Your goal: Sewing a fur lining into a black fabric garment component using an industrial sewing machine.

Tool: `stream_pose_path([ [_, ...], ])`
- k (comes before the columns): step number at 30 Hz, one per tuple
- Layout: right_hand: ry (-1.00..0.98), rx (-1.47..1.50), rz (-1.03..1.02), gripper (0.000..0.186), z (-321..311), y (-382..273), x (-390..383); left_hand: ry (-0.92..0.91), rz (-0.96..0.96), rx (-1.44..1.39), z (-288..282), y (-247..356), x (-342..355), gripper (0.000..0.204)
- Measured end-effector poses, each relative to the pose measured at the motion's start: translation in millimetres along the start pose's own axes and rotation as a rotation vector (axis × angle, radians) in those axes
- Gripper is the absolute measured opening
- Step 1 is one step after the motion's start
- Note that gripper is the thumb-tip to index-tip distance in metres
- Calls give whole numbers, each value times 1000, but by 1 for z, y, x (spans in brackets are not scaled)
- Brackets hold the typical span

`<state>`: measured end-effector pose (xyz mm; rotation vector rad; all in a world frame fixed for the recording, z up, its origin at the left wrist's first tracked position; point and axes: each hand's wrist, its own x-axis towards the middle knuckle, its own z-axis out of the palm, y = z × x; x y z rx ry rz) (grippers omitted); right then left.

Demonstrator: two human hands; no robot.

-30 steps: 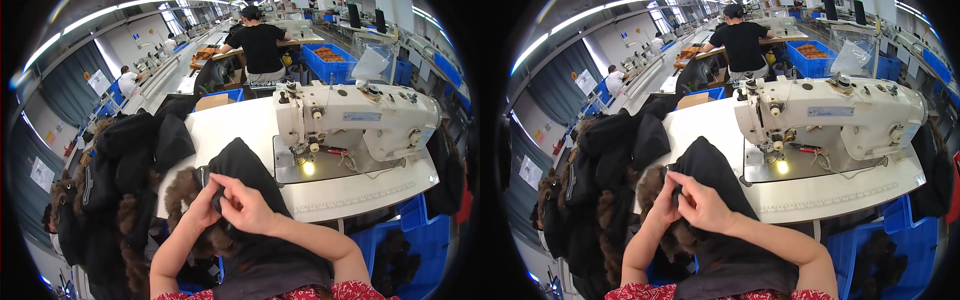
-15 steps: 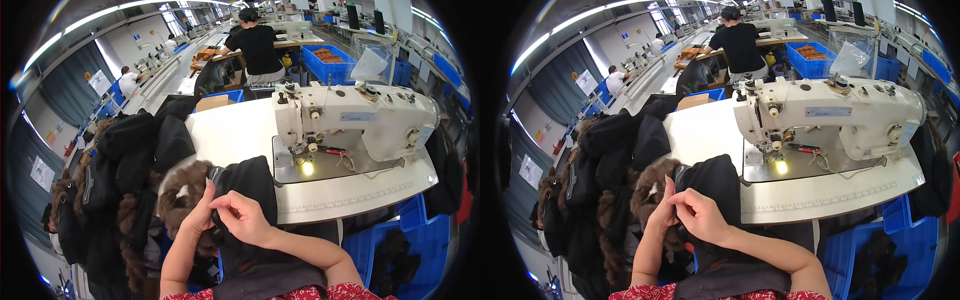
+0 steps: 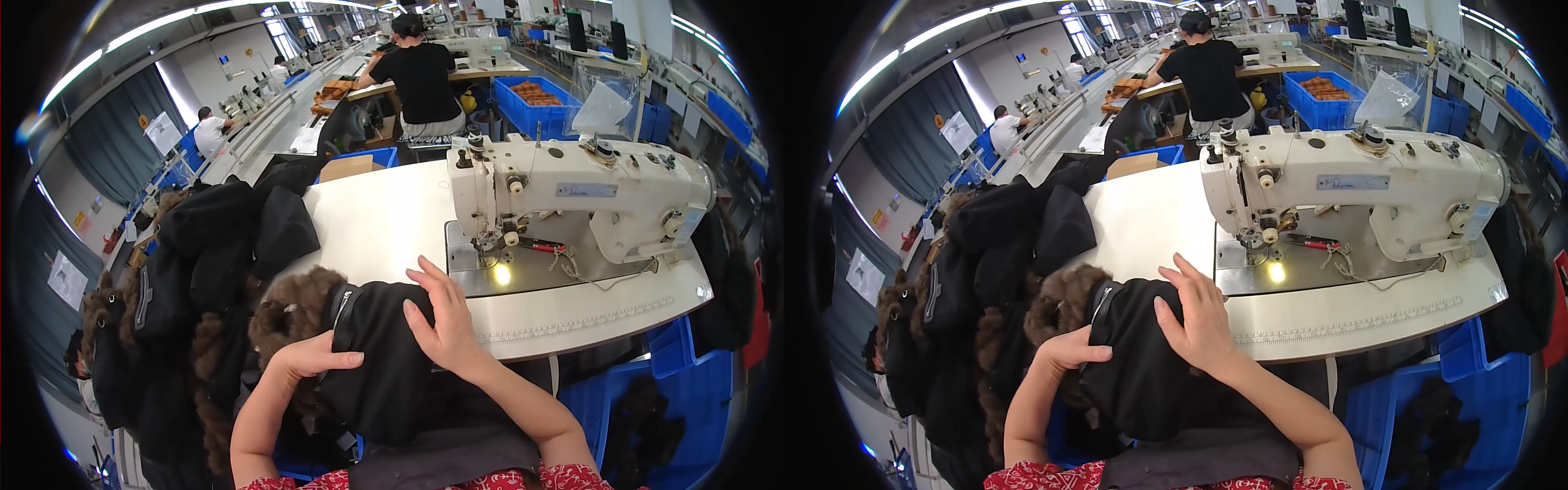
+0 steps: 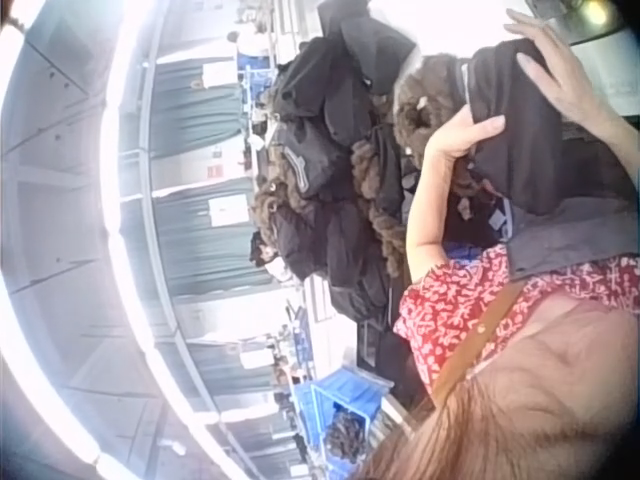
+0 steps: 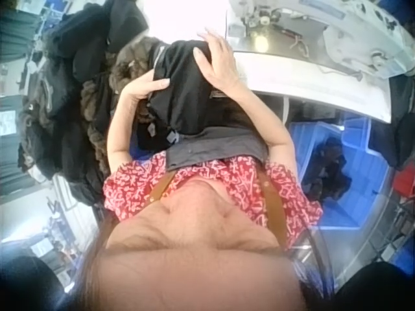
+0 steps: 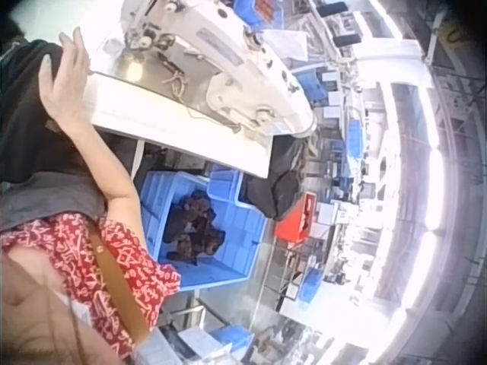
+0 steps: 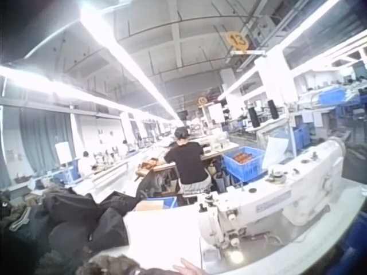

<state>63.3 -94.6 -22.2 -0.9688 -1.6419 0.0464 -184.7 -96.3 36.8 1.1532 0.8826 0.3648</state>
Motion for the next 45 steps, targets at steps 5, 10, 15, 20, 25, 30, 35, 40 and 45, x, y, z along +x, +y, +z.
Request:
stream_pose_path([
  [5, -305, 351, 231, 51, -7, 9, -1, 2, -44, 535, 21, 28, -8, 72],
  [10, -257, 148, -255, 53, -15, -22, 23, 183, -34, 20, 25, 27, -21, 47],
  [15, -303, 99, -235, 52, 6, -38, 14, 115, -58, -82, 12, 8, -19, 72],
  [20, -324, 20, -135, 47, 9, -37, 14, 76, -9, -116, 11, 1, -20, 74],
  [25, -311, -32, -116, 37, 9, -36, 18, 58, 91, -191, -1, -20, -17, 75],
  [30, -300, -76, -103, 31, 14, -29, 17, 41, 22, -372, 17, -14, -14, 89],
  [35, -213, -90, -129, 39, 14, -29, 9, 172, 230, -437, 51, -11, -1, 89],
  [40, -236, -82, -89, 48, 6, -40, 7, 223, 365, -595, 44, -29, 22, 84],
  [45, -257, 1, -22, 50, 5, -32, 11, 239, 228, -544, 38, -29, 16, 61],
])
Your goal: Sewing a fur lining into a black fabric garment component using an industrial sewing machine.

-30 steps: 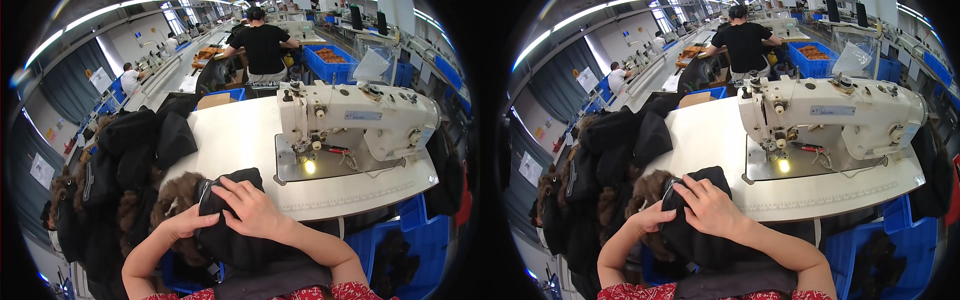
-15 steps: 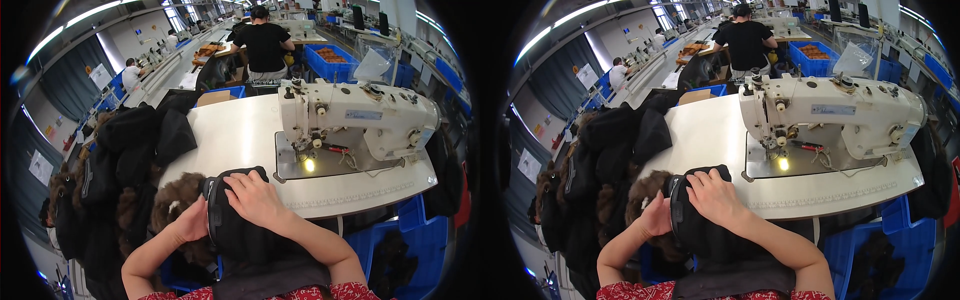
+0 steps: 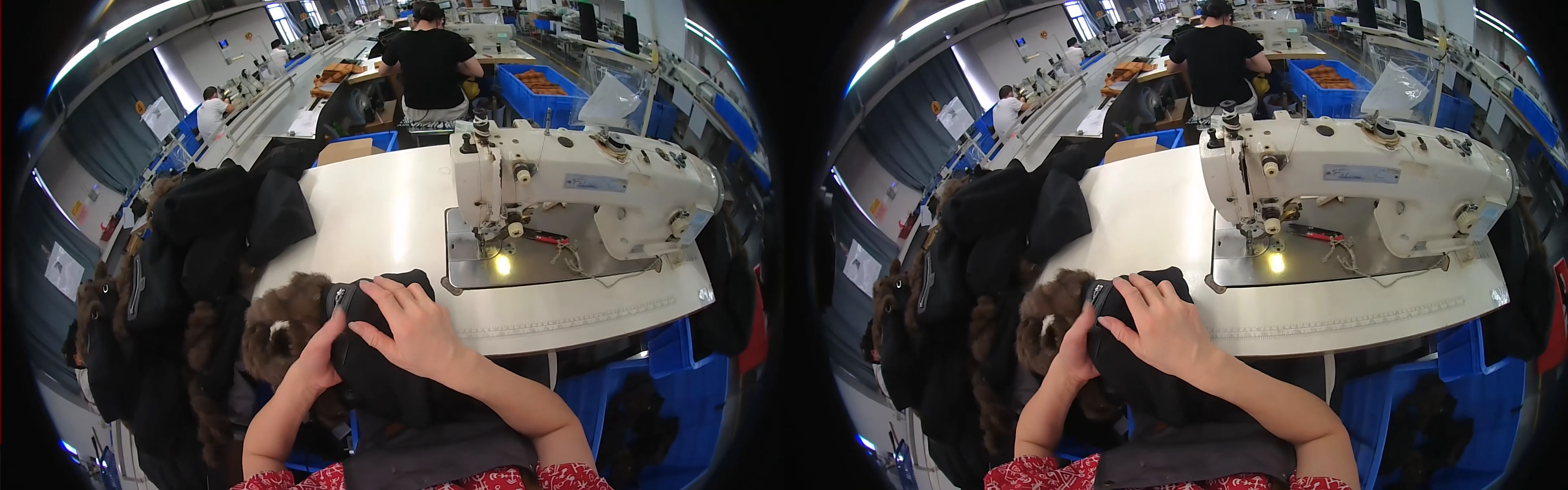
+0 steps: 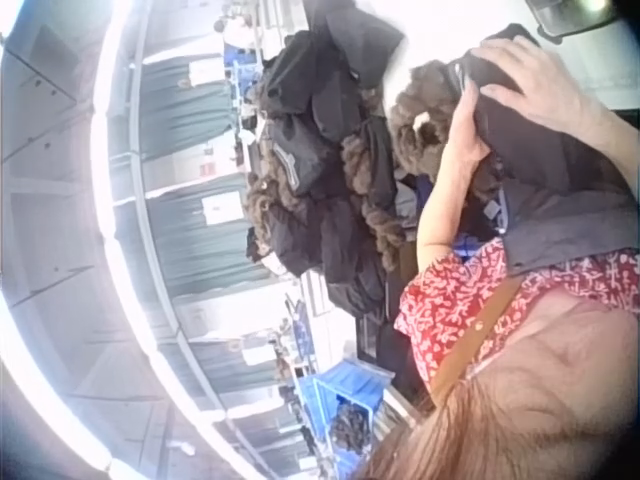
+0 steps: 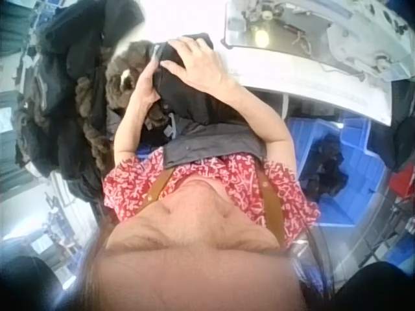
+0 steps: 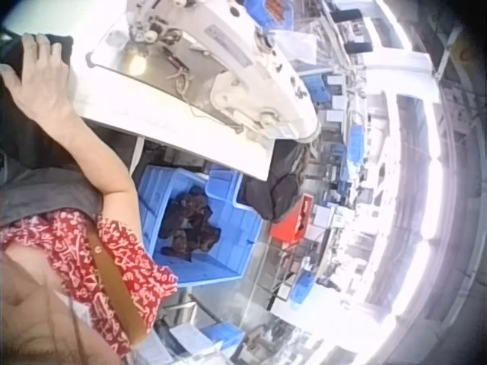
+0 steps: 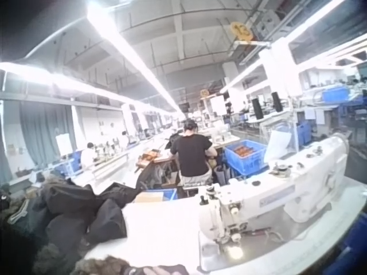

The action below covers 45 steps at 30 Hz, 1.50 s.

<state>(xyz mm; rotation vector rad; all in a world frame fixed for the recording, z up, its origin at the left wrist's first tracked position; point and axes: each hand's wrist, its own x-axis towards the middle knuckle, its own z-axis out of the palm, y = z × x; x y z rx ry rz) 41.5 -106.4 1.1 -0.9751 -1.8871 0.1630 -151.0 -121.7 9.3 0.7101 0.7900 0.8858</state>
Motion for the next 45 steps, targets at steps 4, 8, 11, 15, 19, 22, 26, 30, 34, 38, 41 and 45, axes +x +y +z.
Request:
stream_pose_path([
  [4, -13, -26, -19, 47, 5, 2, -3, 14, -90, -51, -7, 6, 5, 46],
  [8, -39, -29, 14, 43, 7, 1, -6, 32, -52, -4, -9, 9, -6, 39],
  [11, -56, -66, 16, 41, 6, 6, -8, 66, -24, 300, -4, 15, -31, 31],
  [15, -25, -27, -7, 37, 11, 7, -7, 197, 43, 545, 7, 15, -50, 19],
  [19, -18, -46, -10, 35, 17, 2, -7, 429, 758, 1347, 17, 14, -49, 16],
  [22, 89, 37, -55, 29, 17, 2, -7, 371, 623, 1001, 11, 11, -46, 14],
  [26, 166, 187, -41, 21, 17, 5, -11, 269, 576, 662, 5, 4, -42, 15],
  [30, 192, 169, -97, 19, 21, 2, -12, 21, 55, 96, -14, 5, -39, 30],
  [34, 205, 173, -71, 19, 24, 2, -11, -135, -45, 93, -18, 7, -36, 47],
  [38, 220, 214, -111, 23, 28, 6, -15, -138, -189, 497, -19, 20, -35, 46],
  [41, 142, 204, -53, 38, 21, 5, -15, -168, -313, 698, -19, 30, -37, 57],
  [45, -318, 295, 191, 77, -10, -15, -4, -360, -125, 234, -31, 28, -34, 98],
])
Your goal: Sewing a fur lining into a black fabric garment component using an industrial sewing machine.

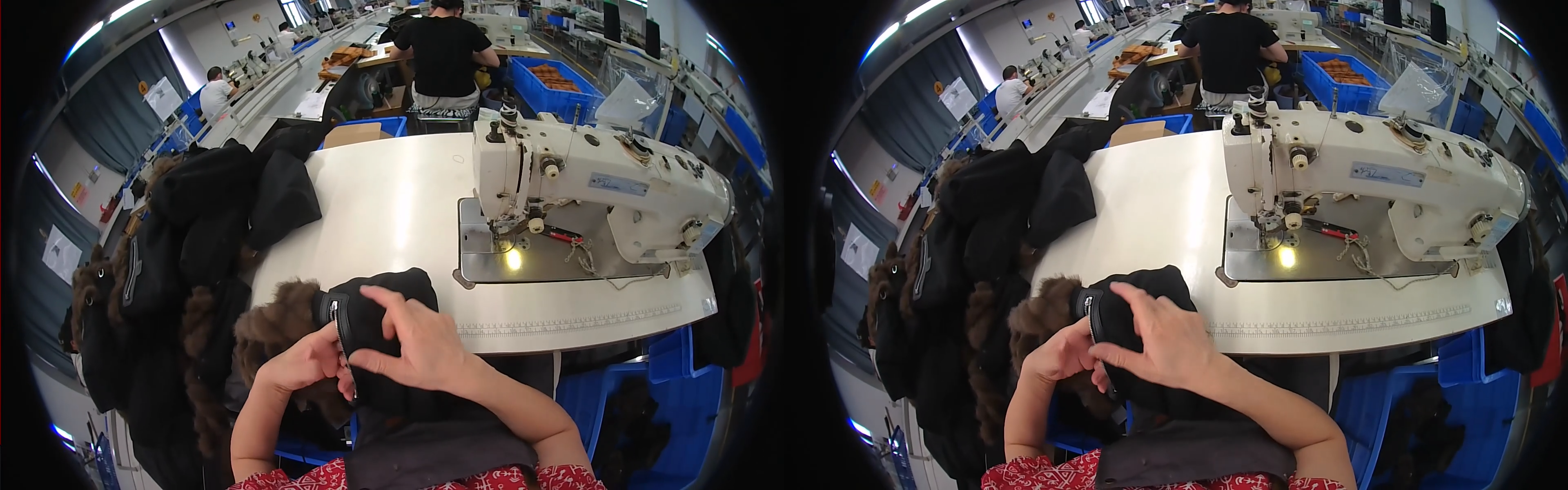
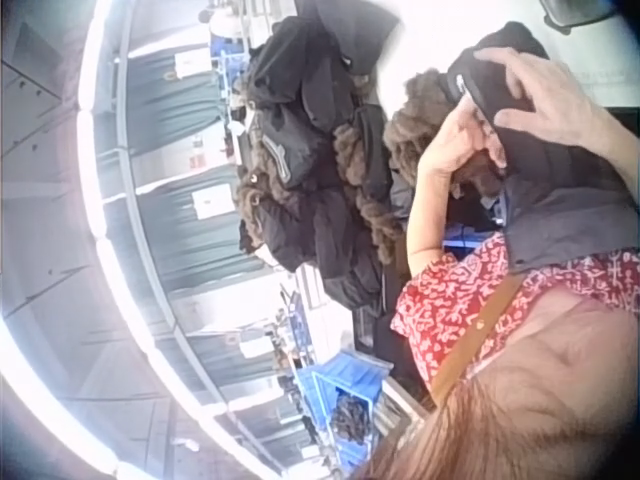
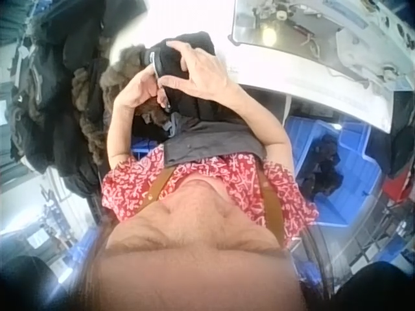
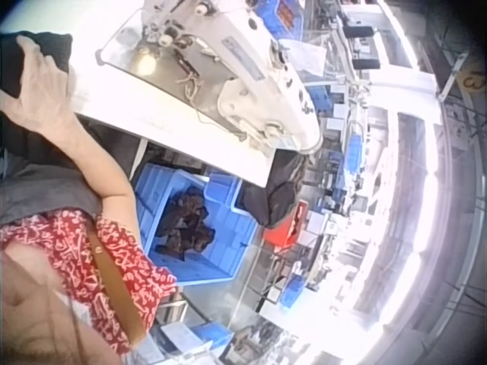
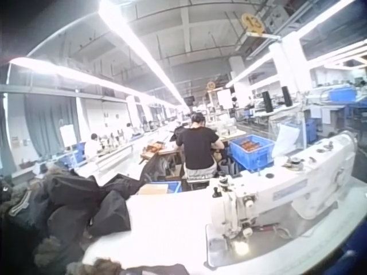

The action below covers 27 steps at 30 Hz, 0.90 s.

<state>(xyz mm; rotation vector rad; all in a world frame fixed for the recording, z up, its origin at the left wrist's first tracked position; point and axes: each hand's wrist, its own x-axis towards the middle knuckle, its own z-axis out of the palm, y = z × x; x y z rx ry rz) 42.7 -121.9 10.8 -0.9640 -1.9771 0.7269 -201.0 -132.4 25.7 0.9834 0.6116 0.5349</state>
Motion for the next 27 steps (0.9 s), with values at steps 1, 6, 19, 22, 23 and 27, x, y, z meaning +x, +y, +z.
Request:
stream_pose_path([
  [1, 37, -11, -83, 86, 6, -4, -3, -16, 23, -71, 3, -5, 4, 107],
  [6, 100, -339, -124, 74, 27, -7, -9, -90, -128, 134, 12, -8, 12, 123],
  [19, 370, 10, -448, 45, 46, -4, -2, 525, 61, 290, 9, -49, 10, 10],
  [22, 381, -157, -507, 42, 47, -22, -2, 706, 487, 808, 11, -55, 20, 12],
  [23, 385, -209, -493, 42, 45, -26, -1, 708, 550, 651, 8, -58, 26, 10],
  [27, 337, -211, -453, 39, 35, -32, -1, 612, 595, 289, 14, -33, 41, 15],
])
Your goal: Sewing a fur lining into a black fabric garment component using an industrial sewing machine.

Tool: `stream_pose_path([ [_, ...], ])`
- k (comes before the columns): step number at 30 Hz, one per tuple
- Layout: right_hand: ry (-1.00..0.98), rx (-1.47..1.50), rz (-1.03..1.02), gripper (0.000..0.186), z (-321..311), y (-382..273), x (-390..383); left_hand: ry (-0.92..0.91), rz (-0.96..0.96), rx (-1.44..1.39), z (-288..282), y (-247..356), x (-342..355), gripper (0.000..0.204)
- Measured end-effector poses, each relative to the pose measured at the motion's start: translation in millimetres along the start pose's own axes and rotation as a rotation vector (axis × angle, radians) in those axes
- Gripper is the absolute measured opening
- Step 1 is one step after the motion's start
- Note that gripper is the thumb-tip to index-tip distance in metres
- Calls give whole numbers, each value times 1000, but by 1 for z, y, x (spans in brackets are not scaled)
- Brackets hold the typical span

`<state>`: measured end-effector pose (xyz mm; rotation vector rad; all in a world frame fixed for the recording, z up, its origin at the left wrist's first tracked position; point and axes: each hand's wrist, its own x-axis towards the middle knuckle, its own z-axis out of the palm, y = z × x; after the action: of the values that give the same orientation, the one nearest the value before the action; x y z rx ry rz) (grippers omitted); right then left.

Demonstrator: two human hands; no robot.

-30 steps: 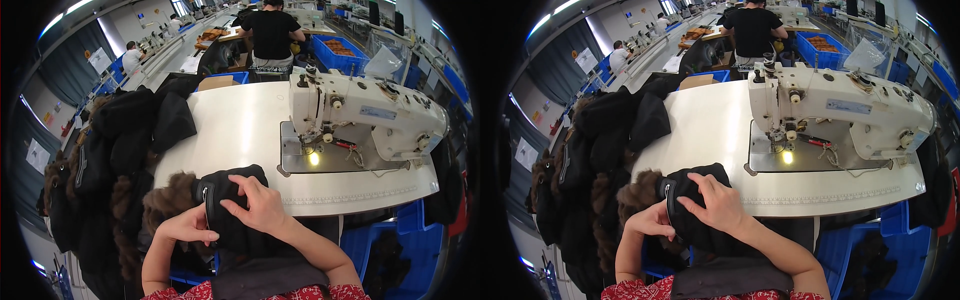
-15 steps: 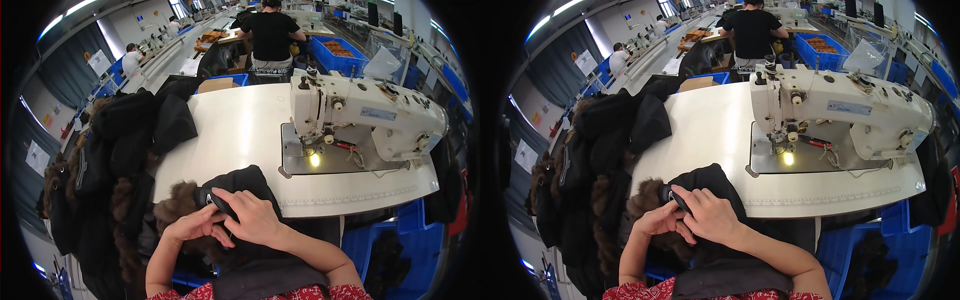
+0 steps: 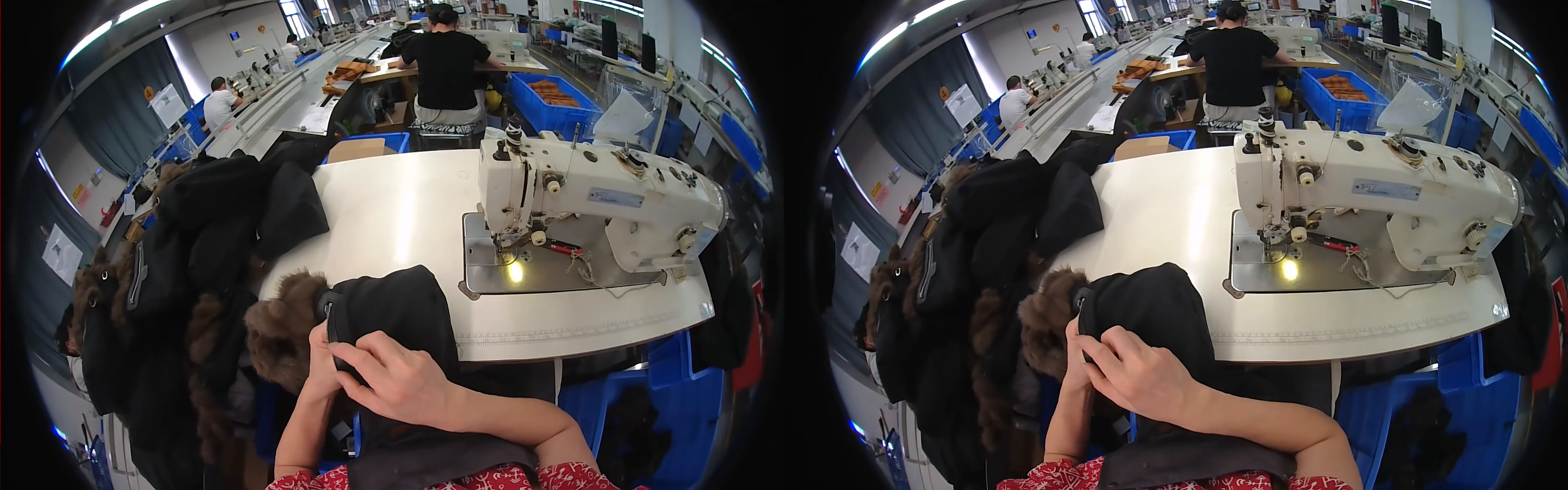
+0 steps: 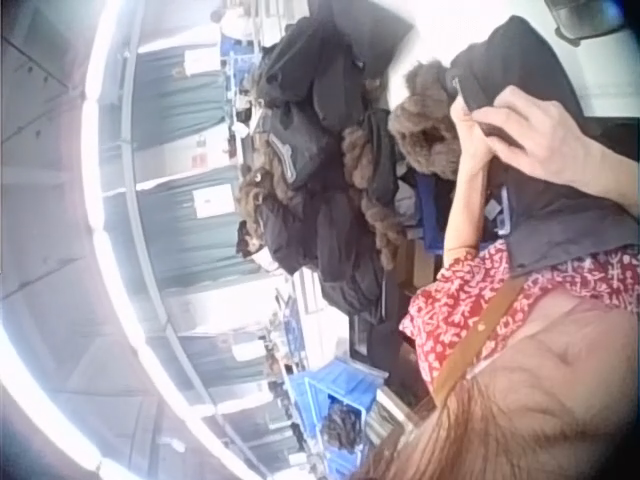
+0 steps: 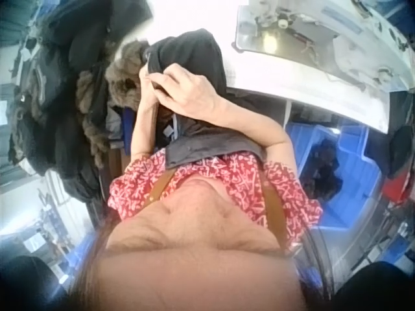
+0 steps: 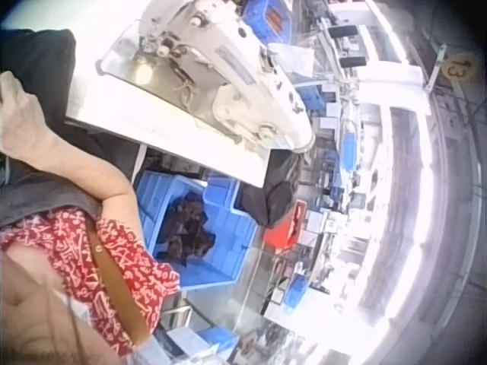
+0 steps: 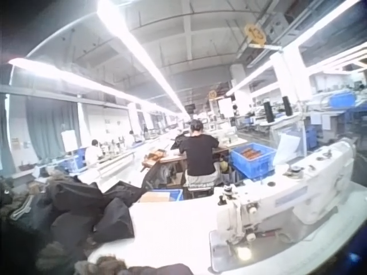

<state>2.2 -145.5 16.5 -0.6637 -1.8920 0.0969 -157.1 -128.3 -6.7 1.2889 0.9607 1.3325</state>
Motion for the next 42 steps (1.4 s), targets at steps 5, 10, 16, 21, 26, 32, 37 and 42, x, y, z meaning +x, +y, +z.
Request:
stream_pose_path([
  [5, 9, 217, -55, 35, -30, 17, -13, -289, -77, -127, -15, -19, 19, 29],
  [10, 261, 223, 564, 35, -64, 58, -46, -446, -38, 359, -19, -23, 24, 40],
  [16, 6, 838, 705, 35, -57, 83, -46, -686, 26, 852, 66, 32, 48, 27],
  [21, -81, 999, 910, 36, -50, 99, -43, -510, 1099, 817, 43, -23, 64, 26],
  [26, -84, 768, 648, 56, -50, 82, -47, -806, 639, 1592, 46, 10, 40, 28],
  [32, -66, 764, 581, 86, -47, 83, -41, -427, 926, 989, 15, -69, 57, 33],
  [37, 56, 911, 747, 70, -44, 60, -29, -439, 782, 1078, 35, -22, 44, 31],
  [42, 73, 940, 749, 55, -40, 73, -24, -530, 320, 1119, 31, 1, 29, 28],
])
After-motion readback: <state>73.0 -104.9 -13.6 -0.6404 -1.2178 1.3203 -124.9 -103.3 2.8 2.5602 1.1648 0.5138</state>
